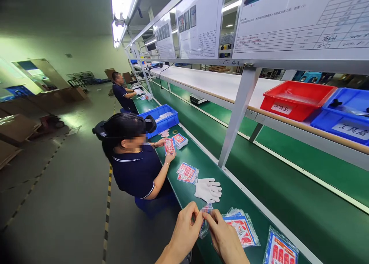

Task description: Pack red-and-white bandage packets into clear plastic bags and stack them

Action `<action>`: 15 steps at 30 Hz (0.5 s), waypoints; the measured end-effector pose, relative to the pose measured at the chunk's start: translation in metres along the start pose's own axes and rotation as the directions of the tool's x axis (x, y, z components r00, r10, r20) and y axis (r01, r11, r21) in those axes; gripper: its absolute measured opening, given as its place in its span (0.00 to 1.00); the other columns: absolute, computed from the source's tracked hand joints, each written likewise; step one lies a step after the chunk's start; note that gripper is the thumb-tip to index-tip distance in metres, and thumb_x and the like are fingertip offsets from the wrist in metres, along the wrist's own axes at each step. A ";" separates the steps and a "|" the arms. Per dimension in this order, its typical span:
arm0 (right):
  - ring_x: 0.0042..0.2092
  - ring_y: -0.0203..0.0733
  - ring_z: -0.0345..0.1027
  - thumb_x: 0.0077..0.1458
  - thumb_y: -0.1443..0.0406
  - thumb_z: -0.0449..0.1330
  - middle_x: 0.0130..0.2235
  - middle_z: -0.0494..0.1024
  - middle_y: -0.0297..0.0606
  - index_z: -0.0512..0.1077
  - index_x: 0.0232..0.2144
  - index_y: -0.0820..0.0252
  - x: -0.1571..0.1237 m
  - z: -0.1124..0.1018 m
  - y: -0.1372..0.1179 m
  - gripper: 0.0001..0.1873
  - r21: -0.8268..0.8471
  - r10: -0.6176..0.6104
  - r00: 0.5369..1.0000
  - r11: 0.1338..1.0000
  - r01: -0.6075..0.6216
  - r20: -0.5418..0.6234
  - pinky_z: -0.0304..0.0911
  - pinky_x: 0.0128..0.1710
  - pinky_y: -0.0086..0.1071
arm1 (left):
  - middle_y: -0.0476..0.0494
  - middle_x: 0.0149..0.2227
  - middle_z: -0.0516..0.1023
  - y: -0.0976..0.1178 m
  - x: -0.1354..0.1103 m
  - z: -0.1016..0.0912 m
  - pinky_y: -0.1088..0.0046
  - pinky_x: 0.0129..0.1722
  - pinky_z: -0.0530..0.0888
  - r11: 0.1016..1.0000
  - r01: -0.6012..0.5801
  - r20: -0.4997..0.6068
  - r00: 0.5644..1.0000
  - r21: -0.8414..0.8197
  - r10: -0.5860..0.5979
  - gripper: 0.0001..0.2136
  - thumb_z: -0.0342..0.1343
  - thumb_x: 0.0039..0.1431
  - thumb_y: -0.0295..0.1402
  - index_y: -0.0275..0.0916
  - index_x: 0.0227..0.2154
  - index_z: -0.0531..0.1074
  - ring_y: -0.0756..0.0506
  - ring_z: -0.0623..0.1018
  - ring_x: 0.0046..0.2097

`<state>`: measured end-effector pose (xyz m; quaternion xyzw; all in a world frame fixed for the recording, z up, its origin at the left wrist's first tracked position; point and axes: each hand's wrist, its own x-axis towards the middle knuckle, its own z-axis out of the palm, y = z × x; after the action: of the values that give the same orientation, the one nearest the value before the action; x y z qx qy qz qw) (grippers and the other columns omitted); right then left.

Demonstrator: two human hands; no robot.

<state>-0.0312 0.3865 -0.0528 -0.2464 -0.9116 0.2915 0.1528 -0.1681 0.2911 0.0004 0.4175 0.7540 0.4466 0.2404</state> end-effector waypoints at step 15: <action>0.50 0.61 0.77 0.47 0.41 0.67 0.51 0.83 0.44 0.84 0.40 0.50 0.000 -0.008 0.000 0.26 0.707 0.494 0.840 0.512 -0.489 0.224 0.77 0.43 0.41 | 0.41 0.39 0.79 -0.046 0.002 -0.066 0.65 0.41 0.73 0.712 0.416 0.305 0.908 -0.566 -0.288 0.25 0.44 0.67 0.56 0.37 0.43 0.72 0.42 0.78 0.40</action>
<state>-0.0279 0.3901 -0.0470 -0.4107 -0.6044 0.6653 0.1532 -0.2373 0.2499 -0.0077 0.2045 0.6036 0.5715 0.5170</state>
